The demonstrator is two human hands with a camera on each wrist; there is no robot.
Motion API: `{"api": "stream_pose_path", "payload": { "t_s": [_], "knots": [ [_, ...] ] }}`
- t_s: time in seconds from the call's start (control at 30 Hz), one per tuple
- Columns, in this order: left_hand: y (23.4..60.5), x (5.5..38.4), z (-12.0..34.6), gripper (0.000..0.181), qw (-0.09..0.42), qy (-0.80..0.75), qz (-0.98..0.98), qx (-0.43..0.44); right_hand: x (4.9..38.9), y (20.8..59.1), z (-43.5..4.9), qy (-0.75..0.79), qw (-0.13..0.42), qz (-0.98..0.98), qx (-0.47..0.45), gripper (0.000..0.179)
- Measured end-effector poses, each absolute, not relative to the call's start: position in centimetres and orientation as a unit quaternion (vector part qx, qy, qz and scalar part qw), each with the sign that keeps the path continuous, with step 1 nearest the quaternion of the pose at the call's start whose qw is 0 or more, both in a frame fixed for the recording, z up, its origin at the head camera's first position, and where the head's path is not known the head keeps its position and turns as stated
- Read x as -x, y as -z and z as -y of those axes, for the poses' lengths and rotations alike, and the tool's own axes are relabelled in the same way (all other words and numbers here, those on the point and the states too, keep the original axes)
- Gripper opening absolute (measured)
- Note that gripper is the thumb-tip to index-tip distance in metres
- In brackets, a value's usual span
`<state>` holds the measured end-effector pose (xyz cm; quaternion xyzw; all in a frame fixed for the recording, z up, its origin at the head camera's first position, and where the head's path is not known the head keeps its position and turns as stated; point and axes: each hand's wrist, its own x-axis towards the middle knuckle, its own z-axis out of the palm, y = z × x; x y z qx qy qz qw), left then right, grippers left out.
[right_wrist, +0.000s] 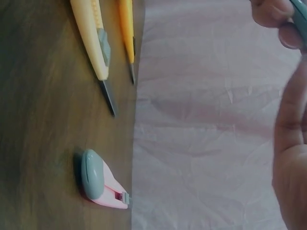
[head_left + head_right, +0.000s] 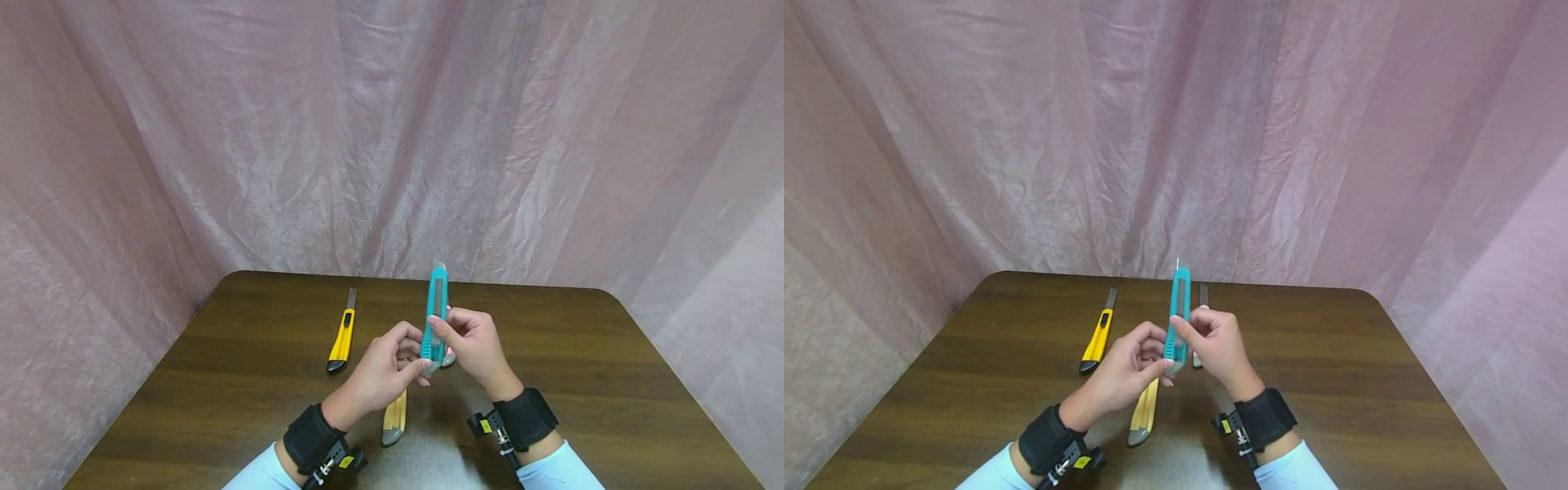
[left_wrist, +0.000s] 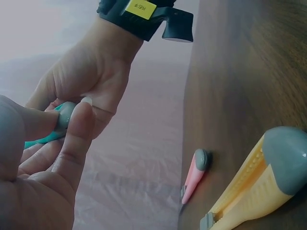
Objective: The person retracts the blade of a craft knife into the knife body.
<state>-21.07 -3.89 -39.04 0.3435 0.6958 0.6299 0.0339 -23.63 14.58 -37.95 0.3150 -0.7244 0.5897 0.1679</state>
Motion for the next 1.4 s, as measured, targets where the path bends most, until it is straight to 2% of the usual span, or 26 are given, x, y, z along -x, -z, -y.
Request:
{"api": "stream_pose_path", "payload": {
  "t_s": [0.3, 0.5, 0.8, 1.13, 1.27, 1.4],
  "knots": [
    [41.5, 22.5, 3.9, 0.029, 0.037, -0.633, -0.694, -0.341, 23.7, 38.0, -14.8, -0.572, 0.143, 0.742, -0.318, 0.018],
    [41.4, 22.6, 3.9, 0.030, 0.018, -0.634, -0.684, -0.360, 23.8, 38.2, -14.8, -0.574, 0.140, 0.734, -0.334, 0.013],
    [41.4, 22.6, 4.0, 0.029, 0.030, -0.636, -0.682, -0.359, 23.6, 38.0, -15.0, -0.573, 0.114, 0.744, -0.323, 0.021],
    [41.6, 22.7, 4.0, 0.029, 0.022, -0.644, -0.674, -0.361, 23.8, 38.3, -14.9, -0.575, 0.114, 0.729, -0.354, 0.017],
    [41.5, 22.7, 4.0, 0.029, 0.020, -0.641, -0.676, -0.362, 23.8, 38.3, -14.9, -0.575, 0.122, 0.730, -0.349, 0.019],
    [41.4, 22.7, 4.1, 0.029, 0.024, -0.642, -0.677, -0.359, 23.8, 38.3, -15.0, -0.577, 0.108, 0.735, -0.339, 0.019]
  ]
}}
